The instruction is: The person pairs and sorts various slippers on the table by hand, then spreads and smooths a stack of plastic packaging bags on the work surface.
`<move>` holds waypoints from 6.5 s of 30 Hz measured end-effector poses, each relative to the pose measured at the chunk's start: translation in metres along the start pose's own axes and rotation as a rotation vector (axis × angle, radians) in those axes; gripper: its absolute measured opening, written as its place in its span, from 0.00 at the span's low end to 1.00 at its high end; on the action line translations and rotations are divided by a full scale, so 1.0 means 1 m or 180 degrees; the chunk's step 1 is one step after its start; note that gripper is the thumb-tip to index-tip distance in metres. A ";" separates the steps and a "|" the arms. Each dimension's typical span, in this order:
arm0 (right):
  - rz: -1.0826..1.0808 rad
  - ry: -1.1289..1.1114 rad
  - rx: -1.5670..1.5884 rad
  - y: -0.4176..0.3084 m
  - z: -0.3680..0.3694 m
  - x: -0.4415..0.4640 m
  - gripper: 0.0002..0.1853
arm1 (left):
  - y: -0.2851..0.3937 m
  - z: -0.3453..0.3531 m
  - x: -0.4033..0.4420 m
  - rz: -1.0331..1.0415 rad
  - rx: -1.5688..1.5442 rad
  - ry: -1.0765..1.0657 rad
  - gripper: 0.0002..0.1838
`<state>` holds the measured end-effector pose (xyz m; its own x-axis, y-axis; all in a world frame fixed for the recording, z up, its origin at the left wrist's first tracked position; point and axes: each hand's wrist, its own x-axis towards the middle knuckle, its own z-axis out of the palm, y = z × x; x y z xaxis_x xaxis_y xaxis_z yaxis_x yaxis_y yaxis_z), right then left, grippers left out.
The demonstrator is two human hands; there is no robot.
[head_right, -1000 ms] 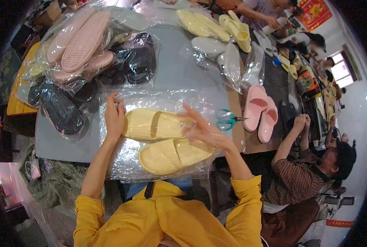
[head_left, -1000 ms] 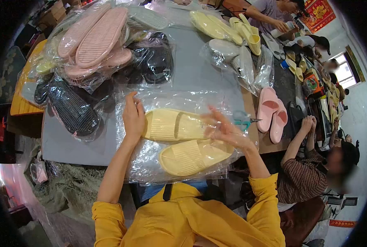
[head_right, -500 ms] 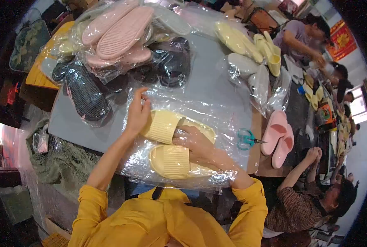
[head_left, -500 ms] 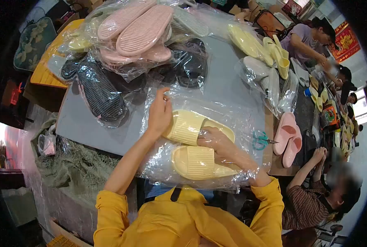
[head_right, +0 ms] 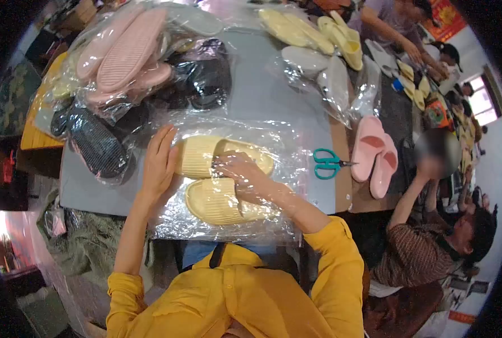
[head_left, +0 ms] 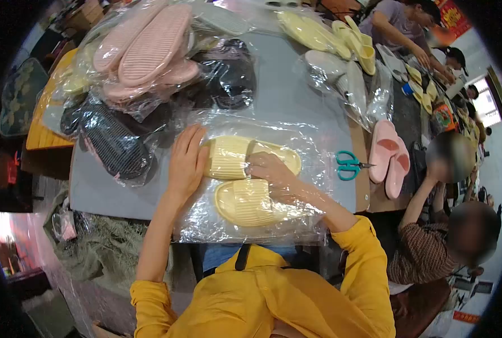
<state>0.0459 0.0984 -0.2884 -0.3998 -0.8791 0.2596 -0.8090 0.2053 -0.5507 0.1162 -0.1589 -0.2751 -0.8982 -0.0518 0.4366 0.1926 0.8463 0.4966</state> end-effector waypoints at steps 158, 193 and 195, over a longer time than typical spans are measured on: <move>0.3986 0.0199 0.2322 -0.115 0.083 -0.292 0.30 | -0.025 0.024 -0.012 0.0686 0.1365 -0.0973 0.30; 0.3997 0.0172 0.2463 -0.114 0.069 -0.284 0.27 | -0.019 0.022 -0.015 0.0511 0.1501 -0.0978 0.31; 0.4152 -0.0001 0.2481 -0.114 0.061 -0.279 0.28 | -0.018 0.021 -0.014 0.0448 0.1463 -0.0986 0.31</move>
<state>0.2758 0.2942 -0.3468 -0.6337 -0.2684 -0.7255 0.5218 0.5440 -0.6571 0.1171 -0.1621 -0.3064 -0.9636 0.1774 0.2003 0.1893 0.9810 0.0421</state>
